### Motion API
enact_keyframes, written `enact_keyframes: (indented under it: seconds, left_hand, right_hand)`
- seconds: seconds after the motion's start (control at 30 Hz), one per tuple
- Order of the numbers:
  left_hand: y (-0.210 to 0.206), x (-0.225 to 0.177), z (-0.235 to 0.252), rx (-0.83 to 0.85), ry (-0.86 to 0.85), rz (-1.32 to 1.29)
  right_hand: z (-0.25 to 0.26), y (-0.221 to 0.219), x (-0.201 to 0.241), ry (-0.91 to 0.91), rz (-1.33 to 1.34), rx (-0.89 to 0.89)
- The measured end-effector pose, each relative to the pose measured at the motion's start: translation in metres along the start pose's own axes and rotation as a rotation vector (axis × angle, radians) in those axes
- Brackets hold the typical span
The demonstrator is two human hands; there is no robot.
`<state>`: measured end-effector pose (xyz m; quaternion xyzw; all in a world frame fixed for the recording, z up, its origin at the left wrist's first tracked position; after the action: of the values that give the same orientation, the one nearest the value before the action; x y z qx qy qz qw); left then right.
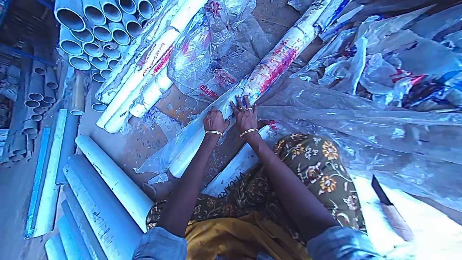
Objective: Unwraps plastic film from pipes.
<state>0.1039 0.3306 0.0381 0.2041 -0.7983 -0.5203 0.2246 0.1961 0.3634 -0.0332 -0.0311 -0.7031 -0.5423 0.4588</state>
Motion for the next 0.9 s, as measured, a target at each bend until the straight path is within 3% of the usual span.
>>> enact_keyframes:
  seconds: [0.1,0.3,0.43,0.57,0.9]
  left_hand:
    - [0.001,-0.002,0.004,0.039,0.005,0.021]
    - [-0.004,0.014,0.003,-0.060,-0.097,-0.077]
    - [0.000,0.006,0.008,0.027,-0.056,0.000]
    - [-0.006,-0.005,0.006,0.012,-0.040,0.040]
    - [0.006,0.017,0.028,0.043,-0.128,0.053]
  right_hand:
    - [0.005,-0.005,-0.001,-0.014,-0.006,-0.011]
    - [0.007,-0.002,0.003,-0.037,-0.003,0.011]
    - [0.014,-0.002,0.004,-0.099,-0.040,0.081]
    - [0.013,-0.003,0.004,-0.080,-0.049,0.058]
    - [0.018,0.002,0.006,-0.026,-0.012,0.134]
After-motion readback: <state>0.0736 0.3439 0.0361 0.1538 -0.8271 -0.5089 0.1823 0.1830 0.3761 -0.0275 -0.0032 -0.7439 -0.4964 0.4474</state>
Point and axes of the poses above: each hand's wrist, its own z-axis towards the middle knuckle, its own y-axis out of the back of the hand, x = y × z, the point moved 1 cm from there along z, towards the middle knuckle, and after that the axes turned 2 degrees about z, right-handed, at the moved point
